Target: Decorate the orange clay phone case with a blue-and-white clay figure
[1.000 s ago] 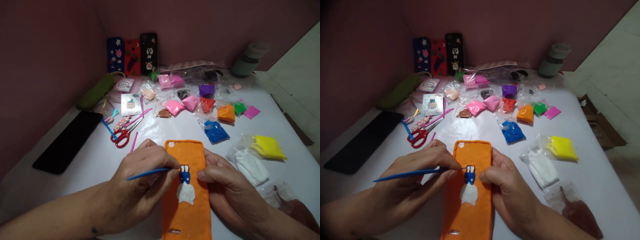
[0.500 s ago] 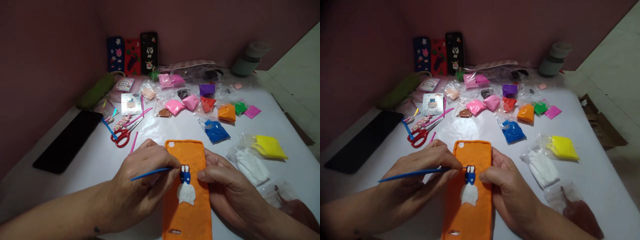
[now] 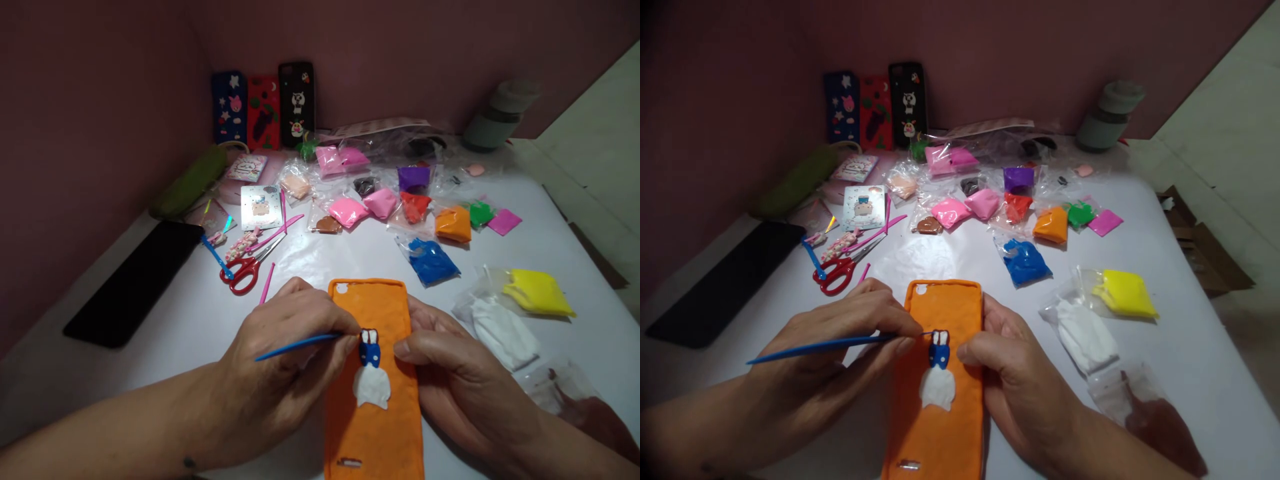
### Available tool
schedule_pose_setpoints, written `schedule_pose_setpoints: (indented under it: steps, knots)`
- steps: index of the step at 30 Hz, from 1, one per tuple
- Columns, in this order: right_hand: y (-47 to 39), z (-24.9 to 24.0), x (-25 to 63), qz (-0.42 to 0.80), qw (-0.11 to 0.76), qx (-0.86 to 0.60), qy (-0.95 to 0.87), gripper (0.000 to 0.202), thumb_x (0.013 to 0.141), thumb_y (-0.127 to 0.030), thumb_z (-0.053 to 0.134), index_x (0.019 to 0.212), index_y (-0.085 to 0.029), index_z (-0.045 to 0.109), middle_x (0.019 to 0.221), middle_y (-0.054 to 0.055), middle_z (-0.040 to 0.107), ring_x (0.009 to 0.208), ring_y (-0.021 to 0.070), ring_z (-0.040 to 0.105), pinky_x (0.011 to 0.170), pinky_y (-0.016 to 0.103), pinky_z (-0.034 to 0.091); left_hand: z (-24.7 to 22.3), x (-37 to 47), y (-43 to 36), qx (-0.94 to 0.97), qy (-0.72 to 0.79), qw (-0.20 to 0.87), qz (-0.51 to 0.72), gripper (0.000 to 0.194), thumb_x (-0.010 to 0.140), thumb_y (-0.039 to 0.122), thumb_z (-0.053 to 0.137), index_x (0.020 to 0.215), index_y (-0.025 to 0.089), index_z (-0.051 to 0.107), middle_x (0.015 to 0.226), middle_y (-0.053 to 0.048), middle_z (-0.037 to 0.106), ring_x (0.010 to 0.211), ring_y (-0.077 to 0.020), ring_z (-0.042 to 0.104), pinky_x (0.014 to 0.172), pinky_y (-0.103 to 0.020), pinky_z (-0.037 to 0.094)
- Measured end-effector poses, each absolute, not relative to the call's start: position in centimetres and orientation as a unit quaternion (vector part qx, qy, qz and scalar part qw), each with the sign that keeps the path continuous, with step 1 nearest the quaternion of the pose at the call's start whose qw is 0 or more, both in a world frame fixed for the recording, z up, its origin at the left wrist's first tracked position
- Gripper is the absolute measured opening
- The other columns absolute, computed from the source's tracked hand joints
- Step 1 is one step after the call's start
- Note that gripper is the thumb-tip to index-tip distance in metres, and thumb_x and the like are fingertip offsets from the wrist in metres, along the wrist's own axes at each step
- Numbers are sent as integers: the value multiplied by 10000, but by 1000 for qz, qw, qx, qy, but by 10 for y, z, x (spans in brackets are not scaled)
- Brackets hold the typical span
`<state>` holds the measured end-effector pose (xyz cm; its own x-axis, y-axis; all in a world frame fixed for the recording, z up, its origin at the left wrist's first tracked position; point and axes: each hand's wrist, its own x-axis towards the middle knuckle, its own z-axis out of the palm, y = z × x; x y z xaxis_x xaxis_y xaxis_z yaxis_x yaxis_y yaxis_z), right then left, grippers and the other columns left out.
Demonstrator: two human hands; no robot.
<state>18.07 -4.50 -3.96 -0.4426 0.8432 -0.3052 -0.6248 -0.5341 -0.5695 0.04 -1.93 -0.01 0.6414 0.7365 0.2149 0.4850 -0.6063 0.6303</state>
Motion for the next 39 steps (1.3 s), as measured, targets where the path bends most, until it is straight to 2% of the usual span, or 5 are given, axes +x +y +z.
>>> schedule_pose_setpoints:
  steps: [11,20,33,39]
  knots:
    - [-45,-38,181,820,445,-303,-196,396,641,-17,508,944,-206,681,952,36,717,920,221,652,901,366,471,4,-1,-20,871,324,293,224,189,860,50,457,845,116,633,714,-15,665,642,-94,583,702,-227,459]
    - [-44,-37,181,826,440,-292,-195,410,659,-26,494,963,-229,679,995,30,714,967,226,649,932,368,467,3,-1,-20,871,331,283,228,179,848,45,475,852,148,620,721,5,673,650,-92,597,706,-224,464]
    - [-43,-36,181,825,435,-303,-198,398,651,-45,508,947,-249,680,997,27,715,978,255,637,976,433,442,3,0,-20,877,330,269,221,192,855,50,455,845,167,607,708,13,662,634,-98,593,692,-238,469]
    - [-45,-38,180,823,440,-298,-200,384,655,-38,516,937,-242,678,976,24,713,964,243,641,942,400,456,0,-2,-20,876,331,266,230,184,856,54,463,849,163,612,717,6,671,640,-101,601,688,-234,473]
